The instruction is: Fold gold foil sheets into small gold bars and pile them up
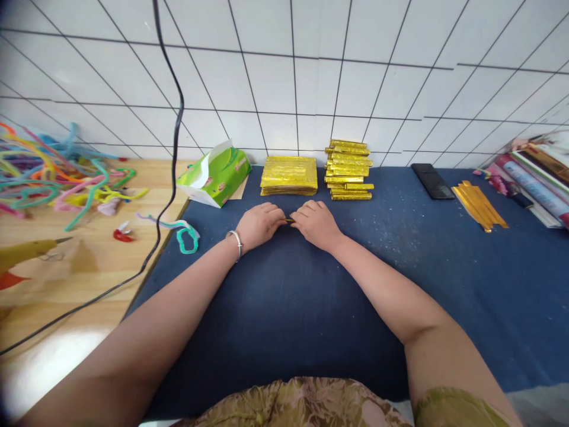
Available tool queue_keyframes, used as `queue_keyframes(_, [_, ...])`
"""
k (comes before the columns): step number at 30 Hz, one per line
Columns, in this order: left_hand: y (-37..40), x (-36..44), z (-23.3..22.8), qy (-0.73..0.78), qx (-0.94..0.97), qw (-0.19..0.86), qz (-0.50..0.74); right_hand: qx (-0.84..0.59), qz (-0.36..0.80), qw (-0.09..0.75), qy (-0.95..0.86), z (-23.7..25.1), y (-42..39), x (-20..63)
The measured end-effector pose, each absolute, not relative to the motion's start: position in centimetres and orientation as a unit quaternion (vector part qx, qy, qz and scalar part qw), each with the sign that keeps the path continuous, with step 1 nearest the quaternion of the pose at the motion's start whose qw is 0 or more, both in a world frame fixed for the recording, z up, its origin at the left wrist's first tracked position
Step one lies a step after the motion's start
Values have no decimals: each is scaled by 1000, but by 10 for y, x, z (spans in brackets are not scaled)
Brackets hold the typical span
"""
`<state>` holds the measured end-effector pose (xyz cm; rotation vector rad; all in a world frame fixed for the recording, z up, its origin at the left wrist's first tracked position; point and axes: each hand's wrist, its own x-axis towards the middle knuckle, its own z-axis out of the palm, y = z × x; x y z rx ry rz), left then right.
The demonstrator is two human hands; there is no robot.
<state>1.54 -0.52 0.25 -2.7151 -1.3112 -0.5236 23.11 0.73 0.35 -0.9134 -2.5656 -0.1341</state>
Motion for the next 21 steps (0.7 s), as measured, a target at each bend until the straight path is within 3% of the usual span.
queue_keyframes(21, [-1,5,2,-443,-868,26,-224,-350,-57,215,-910,-2,19,242])
